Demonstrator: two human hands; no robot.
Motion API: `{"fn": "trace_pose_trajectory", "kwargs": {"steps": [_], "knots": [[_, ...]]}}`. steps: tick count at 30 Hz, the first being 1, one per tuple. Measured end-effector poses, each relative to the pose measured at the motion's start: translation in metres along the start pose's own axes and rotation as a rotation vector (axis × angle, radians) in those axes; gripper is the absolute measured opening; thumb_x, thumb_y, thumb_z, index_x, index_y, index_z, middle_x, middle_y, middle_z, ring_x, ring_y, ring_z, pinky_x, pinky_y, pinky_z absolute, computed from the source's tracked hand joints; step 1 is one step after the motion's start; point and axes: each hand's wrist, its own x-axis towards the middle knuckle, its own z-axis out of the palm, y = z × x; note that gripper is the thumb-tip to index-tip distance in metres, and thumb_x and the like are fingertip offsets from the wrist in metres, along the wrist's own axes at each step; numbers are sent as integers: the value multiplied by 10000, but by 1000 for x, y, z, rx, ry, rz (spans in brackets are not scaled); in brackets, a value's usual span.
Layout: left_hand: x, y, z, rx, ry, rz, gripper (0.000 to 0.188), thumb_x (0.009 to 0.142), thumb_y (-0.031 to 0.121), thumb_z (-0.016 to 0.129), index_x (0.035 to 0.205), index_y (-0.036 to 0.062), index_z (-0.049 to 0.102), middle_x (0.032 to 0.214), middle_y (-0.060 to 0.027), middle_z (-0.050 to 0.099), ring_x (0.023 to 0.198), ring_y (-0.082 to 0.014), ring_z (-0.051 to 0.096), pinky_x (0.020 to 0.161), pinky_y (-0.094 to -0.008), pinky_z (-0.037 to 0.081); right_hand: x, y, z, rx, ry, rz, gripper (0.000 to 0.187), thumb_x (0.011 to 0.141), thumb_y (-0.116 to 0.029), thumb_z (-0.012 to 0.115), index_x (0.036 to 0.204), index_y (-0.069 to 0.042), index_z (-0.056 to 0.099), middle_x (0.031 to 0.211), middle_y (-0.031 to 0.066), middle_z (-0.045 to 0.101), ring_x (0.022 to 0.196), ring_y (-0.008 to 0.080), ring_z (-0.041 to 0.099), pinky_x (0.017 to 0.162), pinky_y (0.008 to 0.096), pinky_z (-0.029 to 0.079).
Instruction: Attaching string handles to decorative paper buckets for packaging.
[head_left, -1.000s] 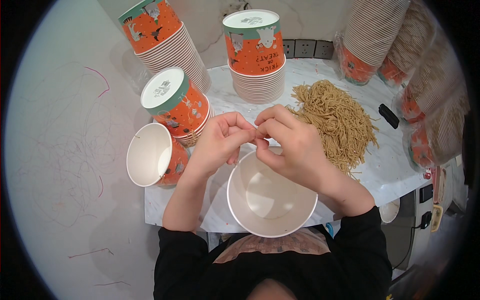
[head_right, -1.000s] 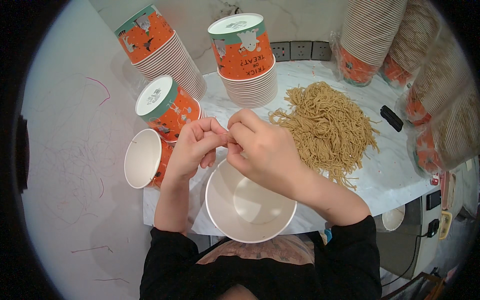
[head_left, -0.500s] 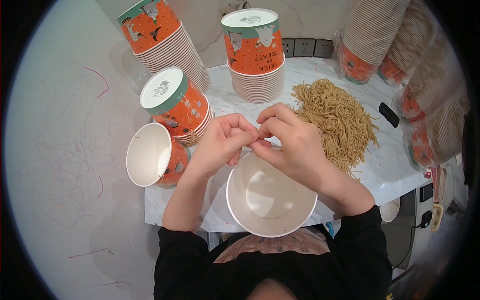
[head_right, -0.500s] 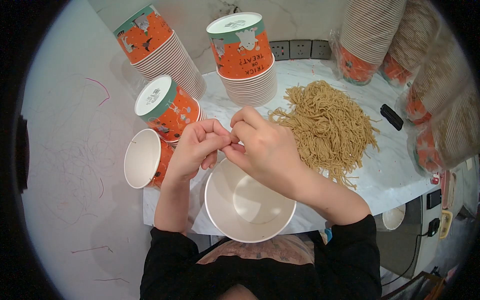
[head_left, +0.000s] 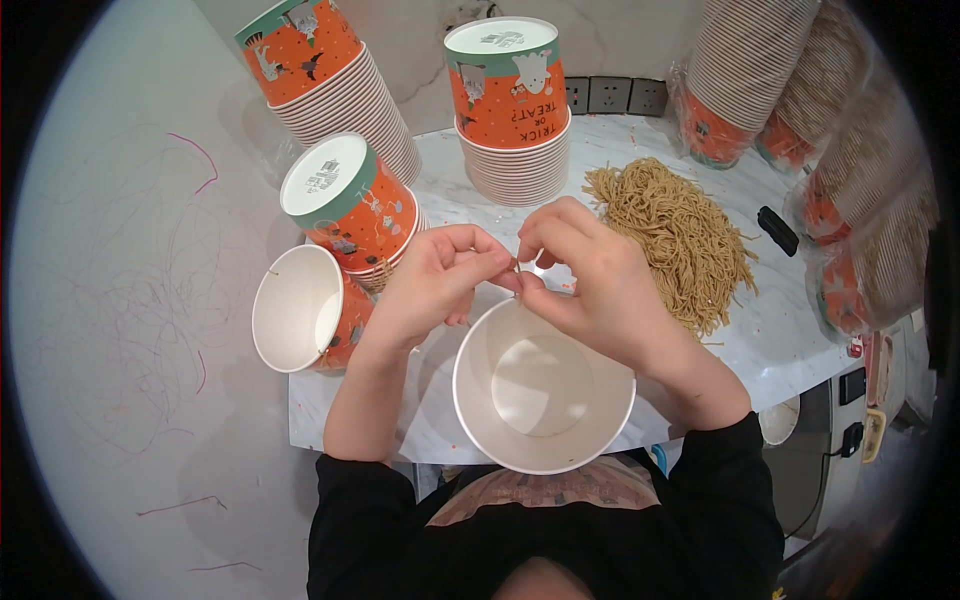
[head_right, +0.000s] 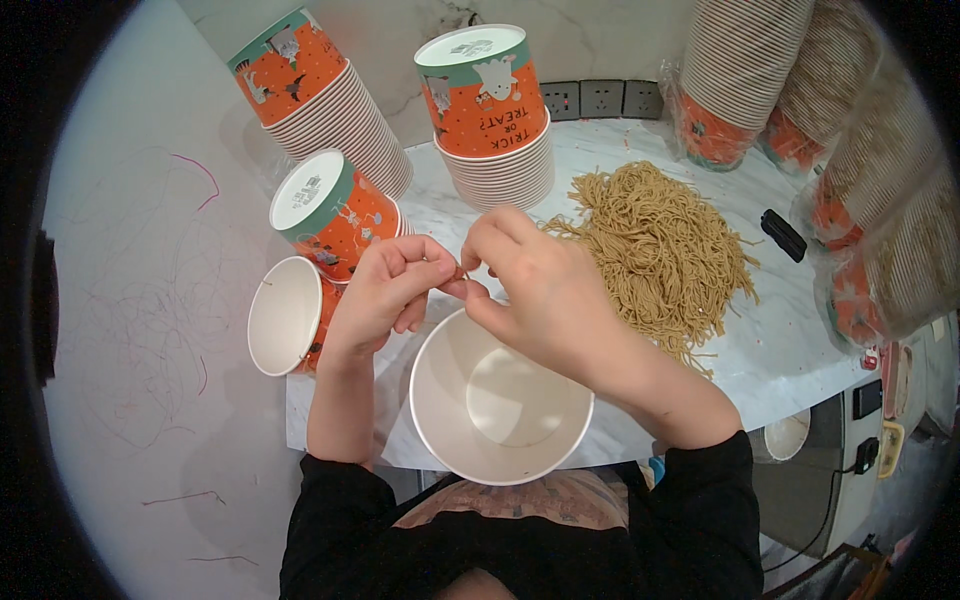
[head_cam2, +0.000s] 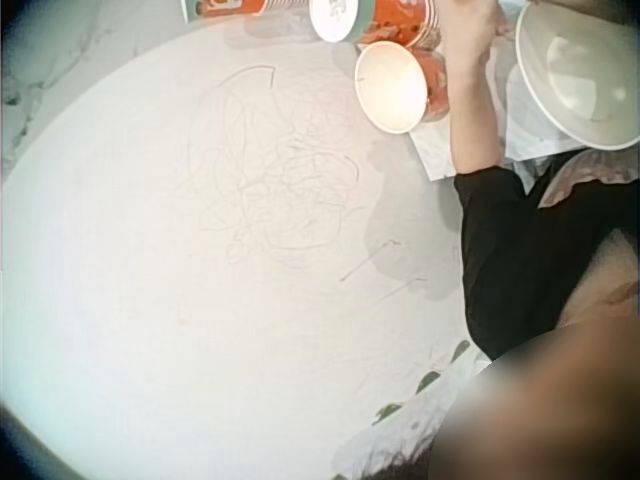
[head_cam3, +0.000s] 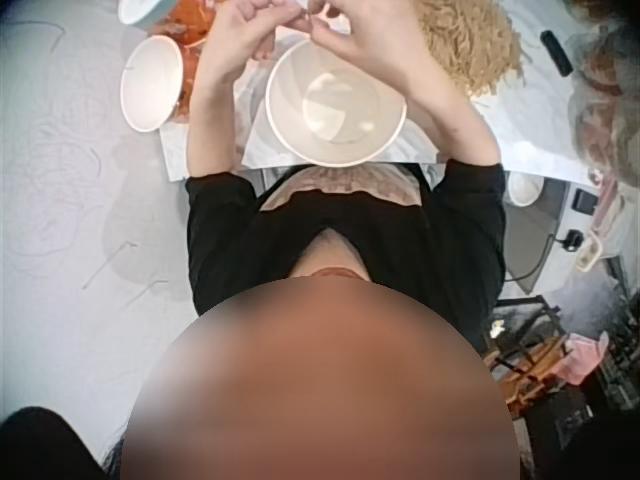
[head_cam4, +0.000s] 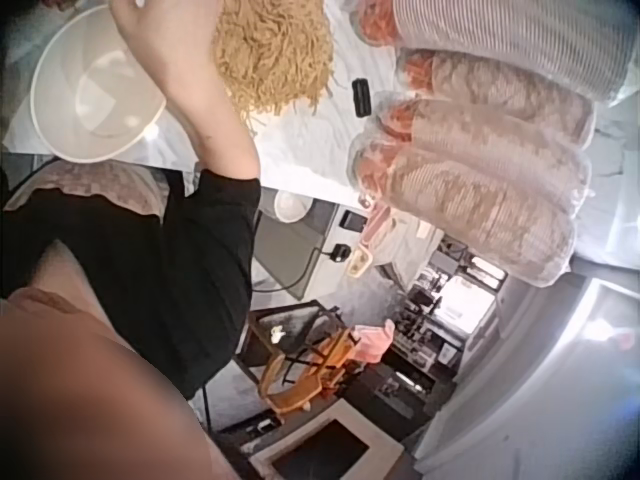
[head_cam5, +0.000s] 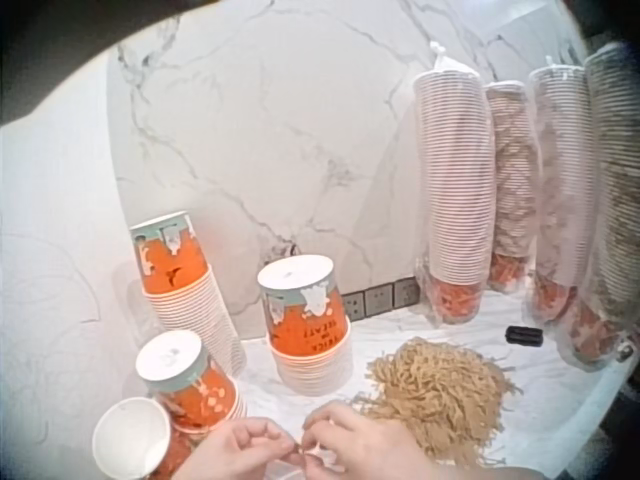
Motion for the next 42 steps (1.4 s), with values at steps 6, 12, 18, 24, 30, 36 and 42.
{"fn": "trace_pose_trajectory", "kwargs": {"steps": [6,12,18,24,30,36,42], "knots": [[0,2,-2,-33,-56,-23,192,986,181,645,981,-9,672,852,-76,749,407,4,413,383,-172,329,1,7,0,134,-36,61,188,826,-107,755,942,-37,624,950,82,648,793,254,697,686,366,553],[0,0,-2,-47,-73,-28,196,997,184,625,991,-6,670,824,-41,727,418,2,435,386,-165,336,0,-1,-4,-34,-54,-60,218,790,-146,785,913,-71,622,931,68,607,827,263,670,657,398,541],[0,-3,-1,-69,-92,-25,174,1000,163,616,976,-3,661,796,-11,686,419,4,430,387,-166,333,1,1,9,-150,49,-214,216,770,-135,793,917,-91,640,963,46,584,870,241,649,645,364,537],[-2,2,-2,-27,-78,-27,165,986,172,635,988,9,664,797,3,689,450,12,442,405,-162,337,-1,2,10,-70,66,-199,168,796,-110,778,906,-82,654,953,50,592,842,247,652,644,361,535],[-6,12,-7,131,-45,-48,172,955,167,670,1019,7,669,802,10,728,511,16,474,452,-164,346,1,3,-4,88,-66,-73,119,836,-97,761,925,-66,688,958,53,615,819,270,667,666,380,535],[-4,-6,-3,248,84,190,102,875,76,709,957,16,698,802,28,712,509,33,392,453,-182,283,4,10,-2,118,-90,-55,113,841,-92,758,928,-45,704,952,72,643,816,307,682,682,401,541],[-4,-4,9,329,200,270,87,831,-16,708,916,-8,692,850,41,669,546,55,345,492,-162,252,4,16,3,184,-46,-22,126,841,-70,738,950,-14,706,901,109,704,805,295,717,699,369,564]]}}
